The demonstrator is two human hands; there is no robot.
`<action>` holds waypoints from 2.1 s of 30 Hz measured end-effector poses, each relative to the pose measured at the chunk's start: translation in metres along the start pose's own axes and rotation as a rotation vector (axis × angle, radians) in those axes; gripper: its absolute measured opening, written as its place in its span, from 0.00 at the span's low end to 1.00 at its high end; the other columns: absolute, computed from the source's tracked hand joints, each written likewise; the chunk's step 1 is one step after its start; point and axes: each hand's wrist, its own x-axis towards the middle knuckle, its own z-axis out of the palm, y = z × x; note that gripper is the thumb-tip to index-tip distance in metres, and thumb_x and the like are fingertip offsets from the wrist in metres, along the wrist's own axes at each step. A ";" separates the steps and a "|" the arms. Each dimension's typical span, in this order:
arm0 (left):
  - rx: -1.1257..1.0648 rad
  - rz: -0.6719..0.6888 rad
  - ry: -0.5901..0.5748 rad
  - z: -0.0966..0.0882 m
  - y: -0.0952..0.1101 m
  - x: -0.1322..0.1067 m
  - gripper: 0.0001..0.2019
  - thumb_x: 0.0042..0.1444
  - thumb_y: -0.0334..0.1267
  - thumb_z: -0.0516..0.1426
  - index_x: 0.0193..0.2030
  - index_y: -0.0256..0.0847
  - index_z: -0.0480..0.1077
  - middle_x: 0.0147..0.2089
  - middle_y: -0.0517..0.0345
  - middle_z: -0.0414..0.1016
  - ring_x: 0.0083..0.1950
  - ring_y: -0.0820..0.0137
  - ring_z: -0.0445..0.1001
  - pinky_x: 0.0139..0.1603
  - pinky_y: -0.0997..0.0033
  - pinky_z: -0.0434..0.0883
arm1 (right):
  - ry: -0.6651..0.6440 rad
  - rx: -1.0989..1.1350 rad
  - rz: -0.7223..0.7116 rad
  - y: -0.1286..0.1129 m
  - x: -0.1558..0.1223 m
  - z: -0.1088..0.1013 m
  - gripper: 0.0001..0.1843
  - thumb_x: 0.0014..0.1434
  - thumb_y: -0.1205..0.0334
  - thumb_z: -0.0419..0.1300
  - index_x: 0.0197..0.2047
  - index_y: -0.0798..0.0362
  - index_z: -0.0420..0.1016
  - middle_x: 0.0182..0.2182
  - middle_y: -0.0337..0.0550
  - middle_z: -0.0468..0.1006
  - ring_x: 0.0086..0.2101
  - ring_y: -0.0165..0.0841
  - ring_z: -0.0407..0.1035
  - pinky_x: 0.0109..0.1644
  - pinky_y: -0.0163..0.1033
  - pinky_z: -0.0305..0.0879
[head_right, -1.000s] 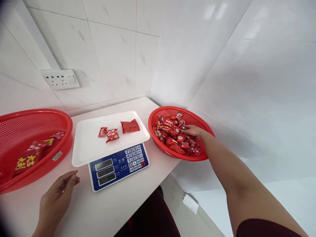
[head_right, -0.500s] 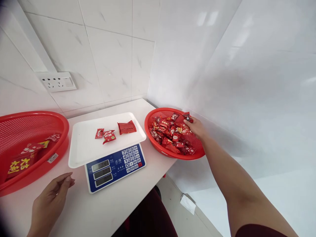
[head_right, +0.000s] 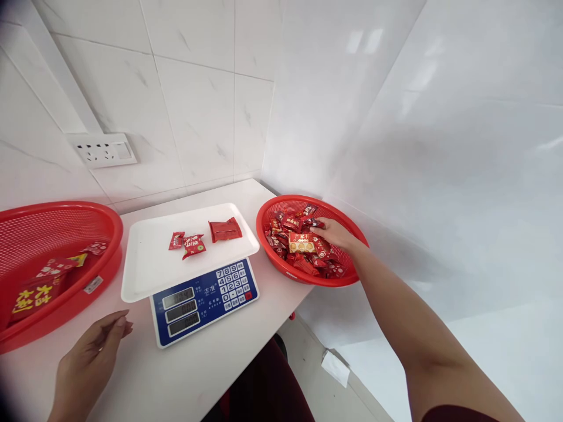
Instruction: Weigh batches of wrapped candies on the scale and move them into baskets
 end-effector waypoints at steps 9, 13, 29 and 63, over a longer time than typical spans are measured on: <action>0.011 0.018 0.001 0.001 -0.005 0.002 0.21 0.44 0.56 0.51 0.41 0.48 0.69 0.35 0.58 0.79 0.42 0.61 0.76 0.42 0.64 0.71 | 0.161 0.248 0.017 0.006 0.009 0.004 0.20 0.52 0.56 0.61 0.49 0.50 0.70 0.35 0.42 0.80 0.33 0.37 0.75 0.36 0.43 0.73; 0.012 0.040 0.012 0.001 -0.004 0.001 0.21 0.44 0.56 0.51 0.41 0.48 0.69 0.34 0.58 0.79 0.42 0.61 0.77 0.41 0.65 0.72 | 0.360 0.224 -0.019 0.004 0.011 -0.001 0.19 0.53 0.56 0.58 0.49 0.51 0.69 0.37 0.44 0.79 0.35 0.38 0.75 0.37 0.43 0.72; 0.007 0.023 -0.032 0.001 -0.004 0.003 0.21 0.44 0.56 0.51 0.41 0.47 0.69 0.36 0.57 0.78 0.43 0.60 0.76 0.44 0.63 0.71 | -0.227 -0.759 -0.043 0.000 0.001 0.011 0.35 0.51 0.65 0.57 0.63 0.48 0.58 0.56 0.46 0.68 0.51 0.42 0.66 0.51 0.40 0.63; -0.145 0.136 -0.024 -0.005 -0.001 -0.003 0.19 0.49 0.53 0.51 0.40 0.42 0.70 0.33 0.56 0.77 0.36 0.65 0.77 0.39 0.67 0.72 | -0.243 -0.036 -0.415 -0.173 -0.012 0.175 0.28 0.61 0.50 0.50 0.62 0.54 0.57 0.54 0.51 0.67 0.48 0.37 0.66 0.52 0.43 0.61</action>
